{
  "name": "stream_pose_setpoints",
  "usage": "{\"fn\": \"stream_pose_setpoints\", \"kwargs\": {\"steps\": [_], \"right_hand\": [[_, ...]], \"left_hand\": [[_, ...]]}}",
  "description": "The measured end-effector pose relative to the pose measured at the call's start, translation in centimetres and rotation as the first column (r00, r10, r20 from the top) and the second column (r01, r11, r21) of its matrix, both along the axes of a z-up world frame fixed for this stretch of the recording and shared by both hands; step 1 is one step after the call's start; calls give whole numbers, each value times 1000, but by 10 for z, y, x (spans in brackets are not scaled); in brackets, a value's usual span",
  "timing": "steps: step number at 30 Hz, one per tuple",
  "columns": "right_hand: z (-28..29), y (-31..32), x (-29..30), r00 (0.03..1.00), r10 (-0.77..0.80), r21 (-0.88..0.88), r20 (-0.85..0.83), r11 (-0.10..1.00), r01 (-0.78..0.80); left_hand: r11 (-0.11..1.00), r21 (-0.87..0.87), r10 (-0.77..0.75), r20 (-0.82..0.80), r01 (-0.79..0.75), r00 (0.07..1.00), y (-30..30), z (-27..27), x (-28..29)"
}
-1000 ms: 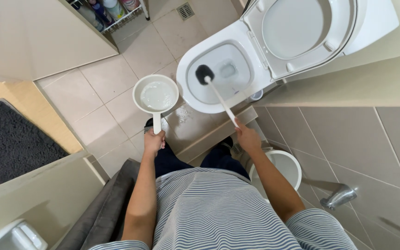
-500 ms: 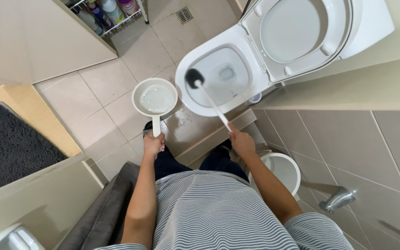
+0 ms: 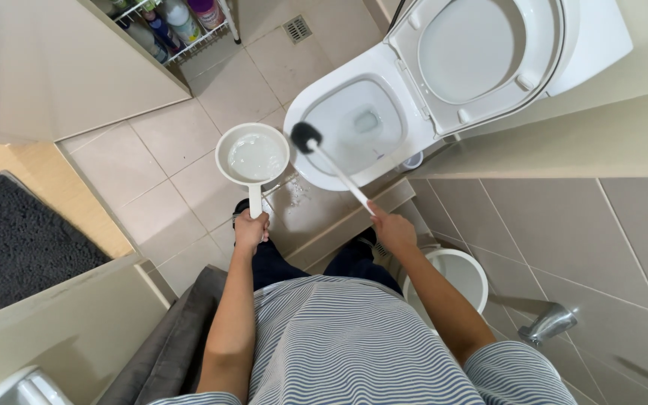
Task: Scrub the inside of a toilet bowl using a toilet brush and a water dipper.
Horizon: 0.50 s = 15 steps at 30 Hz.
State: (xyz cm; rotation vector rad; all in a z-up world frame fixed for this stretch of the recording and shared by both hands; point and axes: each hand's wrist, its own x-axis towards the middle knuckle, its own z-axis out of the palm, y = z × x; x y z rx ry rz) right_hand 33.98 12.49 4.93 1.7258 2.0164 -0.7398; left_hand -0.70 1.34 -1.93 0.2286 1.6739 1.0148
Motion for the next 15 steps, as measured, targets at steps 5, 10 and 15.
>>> {"fn": "stream_pose_setpoints", "kwargs": {"steps": [5,10,15], "right_hand": [[-35,-9,6,1000,1,-56,12,998,0],[-126,-14,46,961,-126,136,-245,977,162],[-75,-9,30,336,-839,-628,-428,543,557]], "left_hand": [[1000,2,-14,-10,14,1000,0,-8,0],[999,-5,-53,-34,53,998,3,-18,1],[976,-73,-213,-174,203,961,18,-4,10]]}}
